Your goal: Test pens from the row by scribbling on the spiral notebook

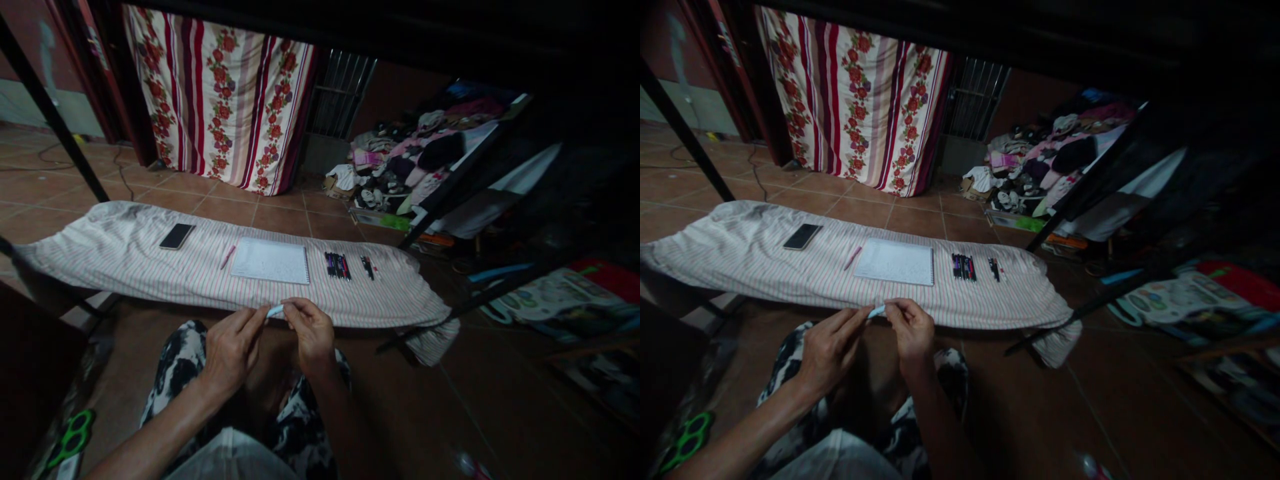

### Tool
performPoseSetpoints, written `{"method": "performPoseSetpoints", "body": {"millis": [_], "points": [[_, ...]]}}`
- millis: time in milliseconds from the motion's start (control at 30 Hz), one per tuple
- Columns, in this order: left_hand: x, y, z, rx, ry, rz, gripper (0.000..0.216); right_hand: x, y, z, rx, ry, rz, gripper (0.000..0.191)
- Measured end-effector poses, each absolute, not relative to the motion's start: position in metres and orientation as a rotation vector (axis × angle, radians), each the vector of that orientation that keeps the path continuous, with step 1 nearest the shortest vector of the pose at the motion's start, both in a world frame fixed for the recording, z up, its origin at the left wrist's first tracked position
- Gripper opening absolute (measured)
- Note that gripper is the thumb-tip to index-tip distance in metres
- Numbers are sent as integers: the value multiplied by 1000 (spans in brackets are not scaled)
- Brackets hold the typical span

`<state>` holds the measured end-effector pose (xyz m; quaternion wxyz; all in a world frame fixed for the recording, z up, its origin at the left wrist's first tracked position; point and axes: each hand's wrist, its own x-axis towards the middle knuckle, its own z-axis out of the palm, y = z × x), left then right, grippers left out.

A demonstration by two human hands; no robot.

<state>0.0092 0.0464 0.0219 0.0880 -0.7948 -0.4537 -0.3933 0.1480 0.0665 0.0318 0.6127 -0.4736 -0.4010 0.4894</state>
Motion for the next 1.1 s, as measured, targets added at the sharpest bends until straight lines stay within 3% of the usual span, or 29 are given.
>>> {"method": "performPoseSetpoints", "body": {"millis": [767,967,1100], "points": [[11,49,25,-2726,-1961,-1442,25,154,70,23,-1069,-1095,1115,13],[12,49,24,-2616,-1873,-1418,27,150,70,21,-964,-1000,1280,28],[13,46,25,-2583,-1834,-1340,27,150,73,19,-1068,-981,1254,24]]}}
